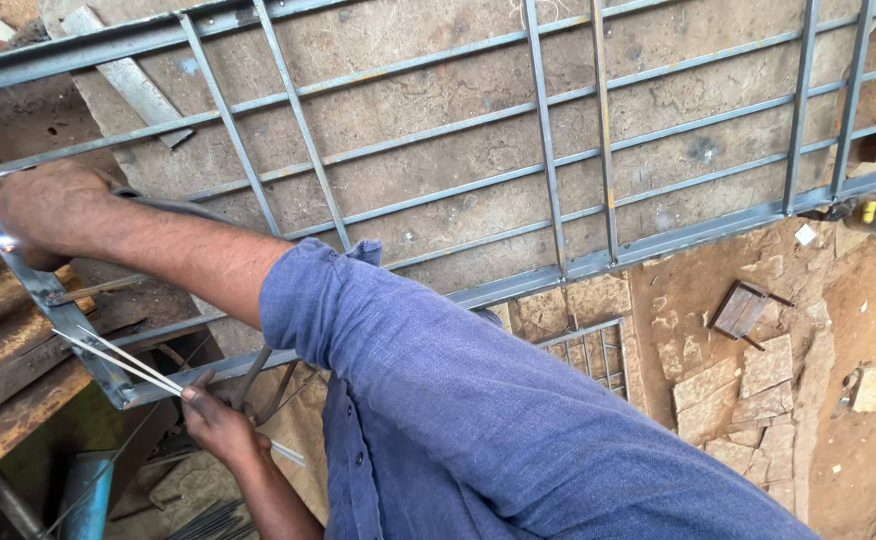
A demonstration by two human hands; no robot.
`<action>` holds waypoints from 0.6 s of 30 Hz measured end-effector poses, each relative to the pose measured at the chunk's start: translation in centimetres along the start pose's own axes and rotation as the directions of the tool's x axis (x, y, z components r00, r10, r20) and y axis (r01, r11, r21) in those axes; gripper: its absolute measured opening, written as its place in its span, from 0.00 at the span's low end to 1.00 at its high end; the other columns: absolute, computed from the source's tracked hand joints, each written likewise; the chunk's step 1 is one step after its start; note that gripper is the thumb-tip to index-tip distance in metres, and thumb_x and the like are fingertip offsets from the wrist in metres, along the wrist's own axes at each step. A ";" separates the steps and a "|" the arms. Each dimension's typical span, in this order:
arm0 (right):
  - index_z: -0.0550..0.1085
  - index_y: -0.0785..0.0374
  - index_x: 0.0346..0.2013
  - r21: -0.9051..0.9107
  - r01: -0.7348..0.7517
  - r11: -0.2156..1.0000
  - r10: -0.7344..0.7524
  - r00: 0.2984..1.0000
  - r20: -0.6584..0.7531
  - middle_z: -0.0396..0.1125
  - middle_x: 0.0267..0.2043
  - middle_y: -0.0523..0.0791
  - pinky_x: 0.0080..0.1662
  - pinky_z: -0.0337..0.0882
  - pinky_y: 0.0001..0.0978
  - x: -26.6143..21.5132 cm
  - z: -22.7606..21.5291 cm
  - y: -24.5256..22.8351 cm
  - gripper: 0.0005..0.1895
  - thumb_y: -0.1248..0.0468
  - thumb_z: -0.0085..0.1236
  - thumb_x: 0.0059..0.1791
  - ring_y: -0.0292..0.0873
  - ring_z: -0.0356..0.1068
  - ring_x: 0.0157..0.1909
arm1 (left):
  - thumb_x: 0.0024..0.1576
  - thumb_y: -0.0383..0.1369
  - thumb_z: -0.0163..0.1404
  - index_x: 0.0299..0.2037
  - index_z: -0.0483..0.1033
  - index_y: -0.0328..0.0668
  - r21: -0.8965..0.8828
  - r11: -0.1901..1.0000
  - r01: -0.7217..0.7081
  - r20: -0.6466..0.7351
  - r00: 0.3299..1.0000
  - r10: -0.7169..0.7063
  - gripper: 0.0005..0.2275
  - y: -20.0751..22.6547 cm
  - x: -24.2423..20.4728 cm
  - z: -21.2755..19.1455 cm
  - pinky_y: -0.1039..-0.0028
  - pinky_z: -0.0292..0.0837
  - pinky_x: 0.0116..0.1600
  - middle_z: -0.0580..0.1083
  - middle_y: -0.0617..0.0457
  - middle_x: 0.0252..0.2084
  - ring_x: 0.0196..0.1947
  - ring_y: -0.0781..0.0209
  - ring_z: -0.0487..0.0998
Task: The person welds the joints of a rectangular metal frame by hand using a welding torch and electrodes, occasionally measuring the frame with a tape measure and repositioning it on the ground.
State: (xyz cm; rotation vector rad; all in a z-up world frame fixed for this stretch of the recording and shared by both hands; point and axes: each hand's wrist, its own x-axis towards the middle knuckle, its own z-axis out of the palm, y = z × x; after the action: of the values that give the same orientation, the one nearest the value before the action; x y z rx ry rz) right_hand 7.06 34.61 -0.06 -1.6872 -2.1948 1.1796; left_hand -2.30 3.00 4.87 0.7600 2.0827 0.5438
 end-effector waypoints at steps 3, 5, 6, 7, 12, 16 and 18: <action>0.76 0.56 0.47 -0.043 0.008 0.999 -0.007 1.000 0.022 0.75 0.37 0.47 0.33 0.82 0.35 0.0 -0.2 0.1 0.17 0.60 0.62 0.43 0.38 0.77 0.34 | 0.73 0.45 0.27 0.54 0.73 0.34 0.022 0.999 -0.044 0.016 0.999 0.043 0.24 0.7 -0.5 0.2 0.74 0.56 0.20 0.64 0.56 0.27 0.18 0.70 0.62; 0.77 0.56 0.46 -0.061 0.019 0.998 -0.016 0.999 0.047 0.76 0.37 0.46 0.35 0.81 0.36 -0.1 -0.2 0.1 0.16 0.59 0.62 0.44 0.38 0.77 0.34 | 0.72 0.45 0.27 0.54 0.72 0.34 0.022 0.999 -0.034 0.022 0.999 0.034 0.24 0.7 -0.6 0.3 0.74 0.55 0.19 0.65 0.56 0.27 0.17 0.70 0.62; 0.78 0.55 0.45 -0.066 0.031 0.997 -0.028 0.998 0.057 0.76 0.37 0.46 0.36 0.82 0.36 -0.4 -0.1 0.2 0.15 0.57 0.63 0.44 0.37 0.78 0.34 | 0.72 0.45 0.27 0.54 0.72 0.34 0.021 0.999 -0.029 0.024 0.999 0.028 0.23 0.7 -0.5 0.3 0.74 0.54 0.19 0.65 0.56 0.27 0.17 0.70 0.62; 0.79 0.55 0.44 -0.069 0.044 0.997 -0.039 0.997 0.069 0.77 0.37 0.45 0.37 0.82 0.36 -0.6 -0.1 0.2 0.15 0.56 0.63 0.45 0.37 0.78 0.34 | 0.72 0.45 0.27 0.54 0.72 0.34 0.026 0.999 -0.036 0.021 0.999 0.035 0.23 0.5 -0.5 0.3 0.74 0.55 0.19 0.65 0.56 0.27 0.17 0.70 0.62; 0.80 0.46 0.41 -0.085 0.042 0.995 -0.045 0.999 -0.025 0.76 0.37 0.44 0.38 0.81 0.46 -2.1 -1.1 -0.3 0.14 0.57 0.64 0.41 0.41 0.78 0.36 | 0.72 0.44 0.27 0.54 0.72 0.34 0.004 1.000 -0.027 0.028 0.999 0.027 0.23 0.2 -0.5 0.6 0.74 0.51 0.18 0.64 0.55 0.27 0.16 0.69 0.60; 0.78 0.43 0.48 -0.119 0.018 0.993 -0.020 1.000 -0.024 0.75 0.41 0.45 0.40 0.80 0.57 -3.1 -2.1 -0.8 0.19 0.58 0.63 0.43 0.46 0.77 0.42 | 0.71 0.46 0.27 0.53 0.72 0.34 0.018 0.999 -0.051 0.027 0.998 0.051 0.24 0.2 -0.7 0.6 0.75 0.53 0.17 0.65 0.56 0.27 0.15 0.69 0.62; 0.79 0.46 0.44 -0.162 0.012 0.987 -0.022 0.998 -0.064 0.75 0.39 0.46 0.38 0.80 0.57 -3.0 -1.7 -0.7 0.12 0.58 0.59 0.46 0.46 0.77 0.39 | 0.72 0.46 0.27 0.54 0.72 0.34 -0.002 0.998 -0.057 0.033 0.998 0.057 0.24 0.0 -0.7 0.8 0.75 0.54 0.17 0.65 0.55 0.27 0.16 0.70 0.62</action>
State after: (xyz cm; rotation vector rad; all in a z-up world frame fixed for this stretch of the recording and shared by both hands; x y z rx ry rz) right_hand 8.54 32.85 2.55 -1.7358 -2.3149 0.9511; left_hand -1.36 2.66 4.84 0.8242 2.0354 0.5598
